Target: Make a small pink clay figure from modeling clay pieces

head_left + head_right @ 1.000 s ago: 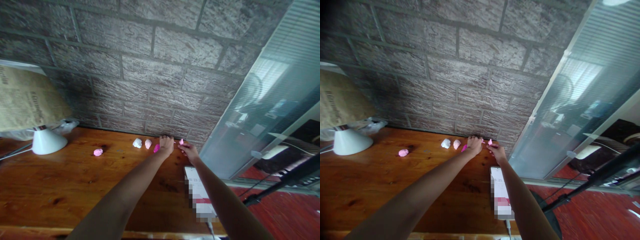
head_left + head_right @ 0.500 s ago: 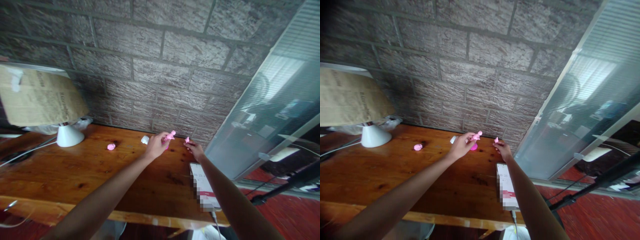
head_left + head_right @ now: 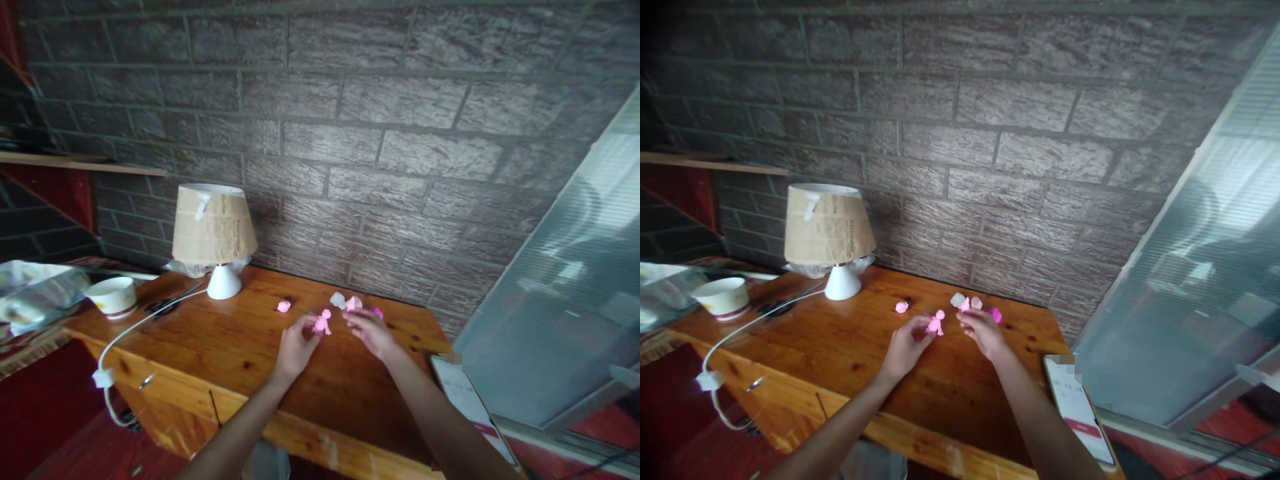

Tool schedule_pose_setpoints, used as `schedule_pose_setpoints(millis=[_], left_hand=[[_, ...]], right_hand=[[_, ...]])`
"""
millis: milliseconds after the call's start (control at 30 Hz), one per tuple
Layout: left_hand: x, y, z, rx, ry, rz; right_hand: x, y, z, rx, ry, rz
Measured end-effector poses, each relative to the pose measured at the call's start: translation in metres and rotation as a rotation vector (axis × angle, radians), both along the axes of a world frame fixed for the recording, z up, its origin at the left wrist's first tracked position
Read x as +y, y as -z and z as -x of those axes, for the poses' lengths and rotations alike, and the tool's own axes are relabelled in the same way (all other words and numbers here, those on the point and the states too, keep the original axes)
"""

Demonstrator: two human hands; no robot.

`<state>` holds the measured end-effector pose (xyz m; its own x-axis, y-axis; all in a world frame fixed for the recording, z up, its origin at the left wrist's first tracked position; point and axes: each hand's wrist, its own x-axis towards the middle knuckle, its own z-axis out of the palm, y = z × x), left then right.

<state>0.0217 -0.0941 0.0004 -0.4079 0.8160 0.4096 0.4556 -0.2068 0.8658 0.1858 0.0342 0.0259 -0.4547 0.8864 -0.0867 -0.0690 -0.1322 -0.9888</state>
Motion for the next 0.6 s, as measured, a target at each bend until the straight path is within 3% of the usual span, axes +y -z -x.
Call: schedule_pose_setpoints(millis=[100,267,600], left_hand=[[-0.004,0.009,-0.002,-0.040,-0.053,0.023],[-0.004,0.014,-0.003,-0.058,-0.097,0.013],[-0.004,0.021,0.003,-0.100,-0.080,0.064]], right_hand=[[-0.009,0.009,0.019,0.034,-0.066,0.013],[-0.008,0.019,0.019,0.081,-0.113,0.096],[-0.012,0.018,0.016,0.075,-0.123,0.144]])
